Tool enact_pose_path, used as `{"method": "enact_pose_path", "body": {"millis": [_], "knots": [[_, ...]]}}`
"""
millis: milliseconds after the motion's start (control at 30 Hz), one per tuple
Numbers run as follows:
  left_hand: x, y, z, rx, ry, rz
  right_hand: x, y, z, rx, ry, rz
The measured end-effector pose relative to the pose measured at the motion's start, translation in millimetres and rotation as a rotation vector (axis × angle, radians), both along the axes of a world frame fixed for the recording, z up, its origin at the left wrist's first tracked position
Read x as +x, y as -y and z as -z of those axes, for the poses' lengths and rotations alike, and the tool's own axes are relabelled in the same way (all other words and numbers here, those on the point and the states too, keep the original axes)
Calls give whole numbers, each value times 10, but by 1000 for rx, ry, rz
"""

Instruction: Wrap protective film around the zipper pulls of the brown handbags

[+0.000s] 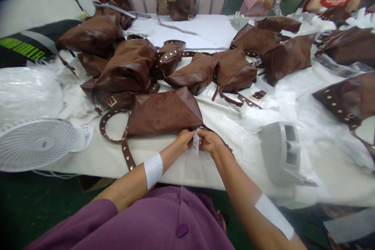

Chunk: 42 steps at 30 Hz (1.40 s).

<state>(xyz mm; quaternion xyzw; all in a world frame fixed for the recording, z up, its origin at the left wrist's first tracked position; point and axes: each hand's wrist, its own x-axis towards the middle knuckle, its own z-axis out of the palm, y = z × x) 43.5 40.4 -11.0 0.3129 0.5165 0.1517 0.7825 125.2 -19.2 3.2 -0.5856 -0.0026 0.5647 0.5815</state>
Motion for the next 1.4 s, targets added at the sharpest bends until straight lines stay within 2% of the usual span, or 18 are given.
{"method": "enact_pose_path", "body": {"millis": [233, 400, 500, 567, 633, 733, 867, 1000, 1100, 1267, 1400], "knots": [[-127, 27, -176, 82, 155, -12, -68, -65, -52, -46, -16, 94], [-274, 162, -304, 140, 75, 155, -26, -99, -72, -55, 24, 102], [-425, 250, -344, 115, 110, 271, 24, -105, -68, -59, 43, 120], [-482, 237, -362, 114, 142, 262, 45, -106, -55, -57, 41, 116], [-449, 165, -368, 116, 118, 176, 54, -109, -42, -53, 33, 98], [-239, 43, -345, 32, 62, 100, 58, -111, -38, -57, 27, 81], [41, -36, -275, -111, 162, 50, 74, -68, -68, -30, -7, 70], [71, -116, -203, -210, 192, 120, 40, -7, -46, 161, -173, 82], [28, -163, -182, -292, 201, 181, -24, -15, 13, 216, -173, 142], [7, -104, -243, -204, 199, 139, -120, -96, 53, 145, -78, 144], [-31, -35, -289, -93, 199, 56, -203, -176, -2, 17, 104, 245]]}}
